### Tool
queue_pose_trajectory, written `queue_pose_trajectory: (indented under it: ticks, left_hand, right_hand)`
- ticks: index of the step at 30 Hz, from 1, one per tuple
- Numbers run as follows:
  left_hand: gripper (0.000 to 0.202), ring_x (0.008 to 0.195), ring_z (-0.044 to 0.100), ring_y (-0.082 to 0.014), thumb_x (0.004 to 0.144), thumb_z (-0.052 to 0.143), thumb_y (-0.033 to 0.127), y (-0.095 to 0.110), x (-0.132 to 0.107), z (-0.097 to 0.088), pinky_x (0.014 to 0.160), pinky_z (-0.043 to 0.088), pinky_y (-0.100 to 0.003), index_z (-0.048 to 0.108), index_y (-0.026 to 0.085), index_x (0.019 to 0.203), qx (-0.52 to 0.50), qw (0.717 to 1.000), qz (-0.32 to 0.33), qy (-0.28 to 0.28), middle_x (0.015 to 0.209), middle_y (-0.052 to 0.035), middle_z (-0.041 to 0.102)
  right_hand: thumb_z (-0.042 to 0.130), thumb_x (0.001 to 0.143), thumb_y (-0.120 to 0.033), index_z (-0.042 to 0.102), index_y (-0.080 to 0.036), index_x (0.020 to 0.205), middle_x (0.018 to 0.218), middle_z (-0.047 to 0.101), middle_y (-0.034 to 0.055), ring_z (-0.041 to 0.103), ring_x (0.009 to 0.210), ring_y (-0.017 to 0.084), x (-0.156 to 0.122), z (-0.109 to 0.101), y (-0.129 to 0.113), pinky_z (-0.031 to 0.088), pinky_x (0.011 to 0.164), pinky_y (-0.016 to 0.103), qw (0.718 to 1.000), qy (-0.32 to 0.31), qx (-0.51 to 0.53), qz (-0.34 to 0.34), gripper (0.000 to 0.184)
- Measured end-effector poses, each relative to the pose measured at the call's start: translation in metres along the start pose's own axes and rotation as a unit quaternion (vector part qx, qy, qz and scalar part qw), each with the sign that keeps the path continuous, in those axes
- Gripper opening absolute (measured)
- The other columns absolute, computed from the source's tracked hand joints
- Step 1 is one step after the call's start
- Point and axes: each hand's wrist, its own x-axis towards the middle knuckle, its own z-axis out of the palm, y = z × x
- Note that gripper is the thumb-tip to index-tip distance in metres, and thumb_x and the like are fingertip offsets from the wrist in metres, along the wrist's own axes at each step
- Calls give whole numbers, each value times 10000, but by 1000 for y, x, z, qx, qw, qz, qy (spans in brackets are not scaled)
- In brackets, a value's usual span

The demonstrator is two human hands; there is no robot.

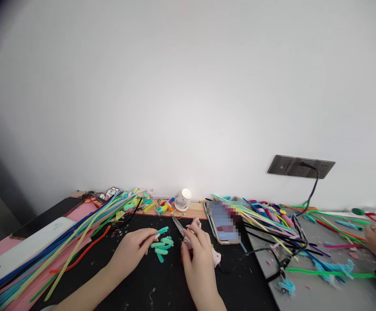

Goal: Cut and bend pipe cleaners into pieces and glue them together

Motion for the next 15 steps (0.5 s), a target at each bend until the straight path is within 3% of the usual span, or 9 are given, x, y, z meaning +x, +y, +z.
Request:
queue_pose_trajectory:
  ticks: [8, 11, 15]
  left_hand:
    - [241, 550, 528, -145, 836, 391, 288, -9, 5, -6, 470, 277, -202, 504, 200, 643, 140, 981, -130, -12, 596, 17, 557]
    - [128, 612, 553, -149, 826, 389, 233, -13, 5, -6, 478, 292, -199, 515, 219, 813, 136, 980, -142, -1, 708, 13, 574]
    - [187, 646, 565, -134, 834, 352, 202, -11, 5, -5, 508, 344, -202, 478, 233, 970, 126, 984, -128, 7, 909, -14, 547]
  right_hand:
    - [428, 818, -201, 591, -194, 932, 1061, 555, 108, 510, 982, 242, 2, -3, 5, 465, 794, 393, 999, 42, -13, 15, 199]
    - [424, 818, -200, 590, -196, 918, 1050, 559, 106, 514, 975, 240, 2, -3, 5, 457, 800, 394, 999, 40, -7, 17, 194]
    - [417, 817, -187, 586, -195, 925, 1067, 548, 103, 504, 991, 237, 2, -4, 6, 448, 817, 395, 999, 31, -4, 26, 200]
